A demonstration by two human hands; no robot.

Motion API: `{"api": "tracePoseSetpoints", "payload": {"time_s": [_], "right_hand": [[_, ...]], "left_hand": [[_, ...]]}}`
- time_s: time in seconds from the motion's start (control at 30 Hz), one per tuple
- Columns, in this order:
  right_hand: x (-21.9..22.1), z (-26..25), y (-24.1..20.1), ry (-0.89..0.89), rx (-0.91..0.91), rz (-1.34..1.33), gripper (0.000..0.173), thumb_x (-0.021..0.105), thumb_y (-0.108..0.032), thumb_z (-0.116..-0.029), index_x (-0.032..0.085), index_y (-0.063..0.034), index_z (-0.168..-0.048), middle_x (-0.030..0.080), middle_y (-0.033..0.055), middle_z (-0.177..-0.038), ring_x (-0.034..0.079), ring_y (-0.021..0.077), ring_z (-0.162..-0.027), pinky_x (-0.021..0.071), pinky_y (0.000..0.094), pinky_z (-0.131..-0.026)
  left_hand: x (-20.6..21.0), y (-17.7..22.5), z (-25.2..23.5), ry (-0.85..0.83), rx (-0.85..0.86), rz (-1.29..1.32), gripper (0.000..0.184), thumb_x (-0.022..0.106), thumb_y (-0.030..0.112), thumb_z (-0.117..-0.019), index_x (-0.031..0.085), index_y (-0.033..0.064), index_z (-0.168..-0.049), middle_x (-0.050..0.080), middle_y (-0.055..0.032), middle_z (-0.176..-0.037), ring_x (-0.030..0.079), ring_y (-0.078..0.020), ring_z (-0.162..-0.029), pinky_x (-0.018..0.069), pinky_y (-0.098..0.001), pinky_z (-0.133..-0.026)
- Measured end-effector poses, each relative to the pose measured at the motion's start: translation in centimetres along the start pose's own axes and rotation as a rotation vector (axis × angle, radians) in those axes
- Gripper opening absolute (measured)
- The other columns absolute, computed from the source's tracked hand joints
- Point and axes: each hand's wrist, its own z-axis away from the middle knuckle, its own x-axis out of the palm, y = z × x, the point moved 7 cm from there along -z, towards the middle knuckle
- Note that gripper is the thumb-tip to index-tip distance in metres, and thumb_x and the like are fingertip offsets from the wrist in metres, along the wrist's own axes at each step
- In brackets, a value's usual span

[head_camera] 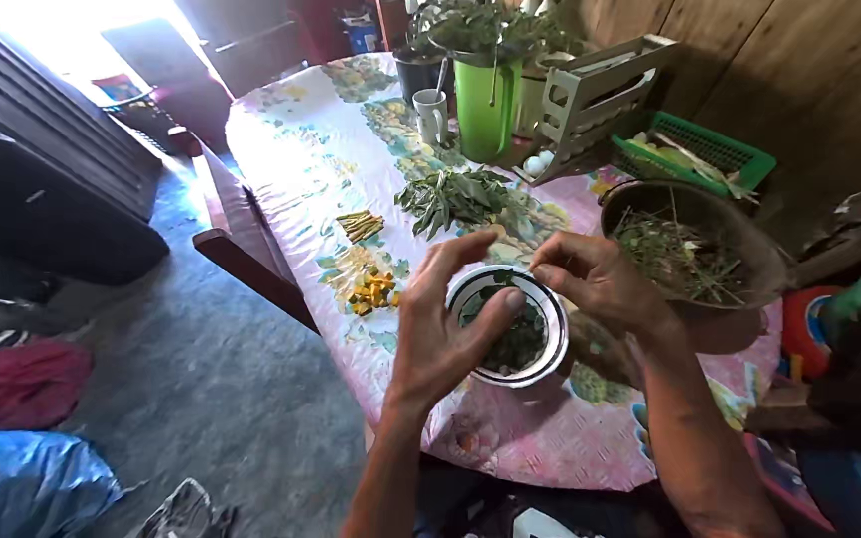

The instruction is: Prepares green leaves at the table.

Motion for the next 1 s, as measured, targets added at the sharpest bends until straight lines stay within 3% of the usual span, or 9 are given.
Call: {"api": "tracePoseSetpoints", "payload": {"time_s": [0.13, 0.23, 0.33, 0.4, 0.47, 0.57, 0.83, 1.0], "right_hand": [[0.3, 0.0, -0.2, -0.006, 0.015, 0.018, 0.01, 0.061, -0.014, -0.0984, 0.069, -0.0079, -0.1, 0.063, -0.0013, -0.079, 0.057, 0.0053, -0.062, 0.0498, 0.0206, -0.053], [0.3, 0.1, -0.2, -0.007, 0.018, 0.019, 0.008, 0.062, -0.013, -0.098, 0.068, -0.0077, -0.098, 0.061, -0.0013, -0.078, 0.055, 0.005, -0.06, 0.0474, 0.0194, -0.051], [0.4, 0.0, -0.3, -0.015, -0.007, 0.062, 0.01, 0.061, -0.015, -0.0985, 0.069, -0.0084, -0.098, 0.061, -0.002, -0.079, 0.055, 0.0038, -0.061, 0.0479, 0.0188, -0.052], [0.4, 0.0, -0.4, -0.016, -0.011, 0.086, 0.01, 0.061, -0.015, -0.0986, 0.069, -0.0086, -0.098, 0.061, -0.0021, -0.08, 0.055, 0.0033, -0.063, 0.0486, 0.0185, -0.053], [0.5, 0.0, -0.3, -0.018, -0.014, 0.102, 0.01, 0.061, -0.014, -0.0983, 0.069, -0.0087, -0.098, 0.061, -0.002, -0.081, 0.056, 0.0034, -0.064, 0.049, 0.0187, -0.054], [0.8, -0.1, -0.3, -0.028, -0.039, 0.138, 0.009, 0.062, -0.014, -0.0967, 0.07, -0.0095, -0.096, 0.061, -0.0026, -0.083, 0.055, 0.0025, -0.064, 0.0482, 0.0178, -0.055], [0.9, 0.0, -0.2, -0.063, -0.042, 0.205, 0.007, 0.063, -0.015, -0.0909, 0.069, -0.012, -0.088, 0.057, -0.0038, -0.078, 0.05, 0.0024, -0.062, 0.0418, 0.018, -0.052], [0.6, 0.3, -0.2, -0.052, -0.046, 0.226, 0.008, 0.061, -0.015, -0.0908, 0.067, -0.012, -0.086, 0.056, -0.0037, -0.077, 0.049, 0.003, -0.061, 0.0408, 0.0185, -0.051]], "left_hand": [[3.0, -2.7, -0.3, -0.074, -0.118, 0.063, 0.036, 0.075, 0.019, -0.0906, 0.068, 0.0121, -0.125, 0.068, -0.0018, -0.118, 0.069, -0.013, -0.1, 0.062, -0.0322, -0.083], [3.9, -3.3, 0.1, -0.041, -0.107, 0.098, 0.018, 0.071, 0.011, -0.0945, 0.069, 0.012, -0.113, 0.069, -0.0004, -0.101, 0.066, -0.0104, -0.078, 0.0584, -0.0263, -0.065], [4.0, -3.4, 0.3, 0.01, -0.092, 0.233, 0.013, 0.066, 0.004, -0.0963, 0.067, 0.0066, -0.108, 0.07, -0.0055, -0.093, 0.067, -0.0149, -0.072, 0.0592, -0.0281, -0.062], [3.9, -3.3, 0.4, 0.033, -0.07, 0.258, 0.015, 0.064, 0.004, -0.0966, 0.065, 0.0051, -0.112, 0.069, -0.0066, -0.094, 0.067, -0.0152, -0.072, 0.0596, -0.028, -0.062], [3.8, -3.1, 0.3, 0.017, -0.045, 0.194, 0.018, 0.065, 0.005, -0.0966, 0.066, 0.0055, -0.115, 0.069, -0.0053, -0.096, 0.067, -0.0134, -0.073, 0.0597, -0.0276, -0.063], [3.7, -3.5, 0.3, -0.002, -0.044, 0.114, 0.011, 0.066, 0.008, -0.0963, 0.07, 0.0074, -0.106, 0.067, -0.003, -0.093, 0.065, -0.0114, -0.071, 0.058, -0.0262, -0.059], [3.9, -4.6, 1.1, -0.07, -0.137, 0.198, 0.009, 0.064, 0.005, -0.0957, 0.067, 0.0073, -0.104, 0.066, -0.0032, -0.082, 0.061, -0.0111, -0.063, 0.0528, -0.024, -0.054], [4.0, -4.8, 1.3, -0.015, -0.175, 0.217, 0.009, 0.063, 0.005, -0.0958, 0.066, 0.0076, -0.104, 0.067, -0.005, -0.083, 0.064, -0.0138, -0.064, 0.0552, -0.0268, -0.055]]}}
